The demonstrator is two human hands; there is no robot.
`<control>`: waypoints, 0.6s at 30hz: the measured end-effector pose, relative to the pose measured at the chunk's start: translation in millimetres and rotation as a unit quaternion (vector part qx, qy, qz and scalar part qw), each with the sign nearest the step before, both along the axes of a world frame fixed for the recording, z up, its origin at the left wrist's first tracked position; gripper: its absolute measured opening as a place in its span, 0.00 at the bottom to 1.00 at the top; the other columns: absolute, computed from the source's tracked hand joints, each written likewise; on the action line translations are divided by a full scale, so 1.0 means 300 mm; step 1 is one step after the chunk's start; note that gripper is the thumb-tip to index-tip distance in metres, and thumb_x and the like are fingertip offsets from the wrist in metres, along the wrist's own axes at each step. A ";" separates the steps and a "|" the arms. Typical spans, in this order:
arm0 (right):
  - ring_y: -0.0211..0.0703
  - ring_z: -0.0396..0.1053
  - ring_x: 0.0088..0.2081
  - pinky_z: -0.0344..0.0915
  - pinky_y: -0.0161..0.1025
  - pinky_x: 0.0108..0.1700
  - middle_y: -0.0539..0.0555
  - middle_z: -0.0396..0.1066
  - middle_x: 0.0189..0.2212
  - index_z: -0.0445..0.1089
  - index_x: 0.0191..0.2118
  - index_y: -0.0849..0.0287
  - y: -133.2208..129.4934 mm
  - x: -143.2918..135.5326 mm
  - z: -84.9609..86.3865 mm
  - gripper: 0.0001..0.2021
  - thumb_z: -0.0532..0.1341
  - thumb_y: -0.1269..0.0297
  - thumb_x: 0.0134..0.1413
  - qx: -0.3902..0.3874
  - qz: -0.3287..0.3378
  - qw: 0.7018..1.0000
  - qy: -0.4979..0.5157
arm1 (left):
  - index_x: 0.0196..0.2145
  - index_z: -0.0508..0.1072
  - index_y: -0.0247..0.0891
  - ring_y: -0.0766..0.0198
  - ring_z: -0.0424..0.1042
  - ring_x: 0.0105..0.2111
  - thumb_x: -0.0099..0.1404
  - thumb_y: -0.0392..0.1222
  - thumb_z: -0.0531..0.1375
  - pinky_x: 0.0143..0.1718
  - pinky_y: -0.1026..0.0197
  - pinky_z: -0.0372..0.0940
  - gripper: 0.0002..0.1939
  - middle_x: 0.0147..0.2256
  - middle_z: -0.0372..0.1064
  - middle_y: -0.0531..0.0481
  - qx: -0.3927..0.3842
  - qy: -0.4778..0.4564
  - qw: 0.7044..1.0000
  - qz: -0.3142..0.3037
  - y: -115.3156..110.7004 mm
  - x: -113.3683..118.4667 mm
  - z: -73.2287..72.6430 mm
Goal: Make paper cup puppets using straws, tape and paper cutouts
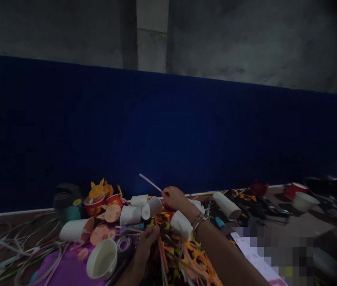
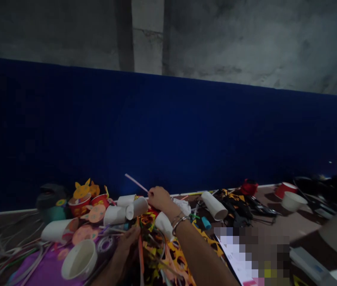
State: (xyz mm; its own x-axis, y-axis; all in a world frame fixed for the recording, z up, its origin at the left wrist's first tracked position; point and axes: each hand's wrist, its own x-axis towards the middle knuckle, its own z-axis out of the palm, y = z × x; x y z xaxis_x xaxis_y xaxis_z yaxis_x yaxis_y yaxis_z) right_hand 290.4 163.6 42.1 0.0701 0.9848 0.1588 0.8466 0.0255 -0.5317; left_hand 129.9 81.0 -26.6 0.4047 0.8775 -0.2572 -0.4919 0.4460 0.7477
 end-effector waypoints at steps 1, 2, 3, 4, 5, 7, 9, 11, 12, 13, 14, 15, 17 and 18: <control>0.42 0.70 0.37 0.60 0.32 0.35 0.56 0.75 0.34 0.75 0.32 0.60 0.003 -0.032 -0.006 0.09 0.58 0.63 0.50 -0.011 0.007 1.000 -0.008 | 0.23 0.72 0.35 0.68 0.66 0.15 0.42 0.49 0.70 0.19 0.67 0.60 0.16 0.15 0.68 0.55 0.013 -0.005 1.000 0.002 0.004 0.005 -0.007; 0.42 0.71 0.35 0.61 0.31 0.33 0.56 0.76 0.32 0.75 0.32 0.61 0.005 -0.061 -0.012 0.09 0.59 0.62 0.49 -0.022 0.013 1.000 -0.012 | 0.21 0.72 0.34 0.68 0.66 0.15 0.41 0.49 0.71 0.20 0.67 0.61 0.17 0.16 0.68 0.54 0.025 -0.009 1.000 0.005 0.009 0.009 -0.015; 0.42 0.71 0.32 0.61 0.31 0.30 0.55 0.76 0.30 0.75 0.32 0.61 0.007 -0.085 -0.017 0.10 0.61 0.61 0.47 -0.032 0.019 0.999 -0.014 | 0.20 0.72 0.33 0.68 0.66 0.15 0.40 0.49 0.71 0.21 0.66 0.61 0.17 0.15 0.68 0.53 0.032 -0.011 0.999 0.003 0.015 0.013 -0.022; 0.41 0.71 0.29 0.60 0.30 0.28 0.54 0.76 0.28 0.76 0.32 0.62 0.008 -0.102 -0.019 0.10 0.62 0.61 0.46 -0.038 0.025 0.999 -0.013 | 0.19 0.72 0.32 0.69 0.66 0.16 0.39 0.49 0.71 0.22 0.66 0.61 0.18 0.15 0.68 0.53 0.034 -0.011 0.999 0.002 0.022 0.015 -0.029; 0.40 0.71 0.27 0.60 0.30 0.26 0.53 0.75 0.26 0.76 0.32 0.62 0.008 -0.113 -0.019 0.10 0.62 0.61 0.46 -0.040 0.032 0.999 -0.011 | 0.18 0.72 0.32 0.69 0.66 0.16 0.38 0.49 0.72 0.22 0.66 0.61 0.18 0.14 0.67 0.52 0.038 -0.013 0.999 0.001 0.027 0.017 -0.035; 0.38 0.70 0.26 0.61 0.29 0.25 0.52 0.75 0.27 0.75 0.35 0.62 0.005 -0.118 -0.006 0.10 0.60 0.63 0.49 -0.022 0.043 0.999 -0.009 | 0.17 0.72 0.32 0.69 0.66 0.16 0.38 0.49 0.72 0.23 0.66 0.61 0.19 0.14 0.67 0.52 0.044 -0.020 0.999 -0.001 0.032 0.018 -0.039; 0.38 0.70 0.30 0.63 0.30 0.29 0.53 0.75 0.31 0.73 0.41 0.63 0.003 -0.111 0.025 0.12 0.58 0.66 0.52 0.019 0.050 0.999 -0.013 | 0.18 0.71 0.32 0.67 0.66 0.16 0.40 0.50 0.71 0.22 0.66 0.61 0.19 0.15 0.67 0.52 0.044 -0.031 0.999 -0.008 0.026 0.019 -0.033; 0.40 0.70 0.34 0.64 0.32 0.35 0.55 0.74 0.36 0.70 0.45 0.63 0.005 -0.113 0.069 0.14 0.56 0.65 0.54 0.067 0.061 0.996 -0.024 | 0.19 0.71 0.33 0.66 0.67 0.17 0.44 0.51 0.69 0.21 0.65 0.60 0.18 0.16 0.68 0.50 0.042 -0.041 0.998 -0.021 0.010 0.017 -0.015; 0.41 0.69 0.36 0.63 0.32 0.38 0.55 0.73 0.37 0.69 0.47 0.62 0.009 -0.124 0.092 0.15 0.56 0.64 0.55 0.089 0.074 0.993 -0.031 | 0.20 0.71 0.33 0.65 0.68 0.17 0.46 0.52 0.68 0.21 0.65 0.60 0.18 0.16 0.68 0.50 0.045 -0.045 0.998 -0.030 0.001 0.016 -0.005; 0.41 0.68 0.39 0.62 0.33 0.42 0.55 0.73 0.39 0.69 0.46 0.61 0.014 -0.142 0.114 0.14 0.56 0.64 0.55 0.108 0.089 0.989 -0.040 | 0.21 0.72 0.33 0.65 0.68 0.17 0.48 0.52 0.66 0.21 0.65 0.60 0.18 0.17 0.69 0.49 0.049 -0.047 0.997 -0.041 -0.008 0.014 0.006; 0.43 0.66 0.43 0.60 0.34 0.46 0.55 0.72 0.41 0.70 0.46 0.59 0.021 -0.166 0.134 0.14 0.56 0.63 0.56 0.125 0.106 0.985 -0.050 | 0.21 0.72 0.32 0.65 0.67 0.17 0.50 0.52 0.65 0.21 0.65 0.60 0.18 0.17 0.69 0.48 0.056 -0.048 0.996 -0.050 -0.014 0.011 0.014; 0.43 0.64 0.45 0.58 0.35 0.49 0.55 0.71 0.42 0.70 0.45 0.58 0.030 -0.195 0.150 0.13 0.55 0.63 0.57 0.138 0.125 0.981 -0.060 | 0.21 0.72 0.32 0.66 0.66 0.16 0.52 0.52 0.64 0.20 0.65 0.59 0.18 0.17 0.69 0.48 0.063 -0.046 0.995 -0.058 -0.019 0.008 0.020; 0.41 0.63 0.48 0.55 0.33 0.51 0.51 0.70 0.45 0.70 0.45 0.53 0.052 -0.255 0.169 0.12 0.54 0.63 0.58 0.147 0.164 0.972 -0.083 | 0.21 0.71 0.33 0.70 0.62 0.12 0.53 0.52 0.64 0.18 0.67 0.57 0.18 0.15 0.67 0.51 0.073 -0.044 0.995 -0.059 -0.019 0.003 0.019; 0.40 0.63 0.47 0.55 0.32 0.51 0.49 0.71 0.45 0.70 0.45 0.50 0.063 -0.278 0.172 0.12 0.54 0.62 0.58 0.146 0.174 0.969 -0.093 | 0.21 0.71 0.33 0.72 0.59 0.11 0.52 0.52 0.64 0.18 0.67 0.56 0.17 0.14 0.66 0.52 0.076 -0.047 0.995 -0.054 -0.014 0.002 0.013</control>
State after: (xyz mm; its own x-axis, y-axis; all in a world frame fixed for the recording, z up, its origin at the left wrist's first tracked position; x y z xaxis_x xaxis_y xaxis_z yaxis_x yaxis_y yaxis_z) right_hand 206.9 182.4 93.8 -0.3158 0.8549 0.4115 0.8402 0.4535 -0.2973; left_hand 130.5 76.7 -22.6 0.5153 0.8531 -0.0819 -0.5186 0.3864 0.7627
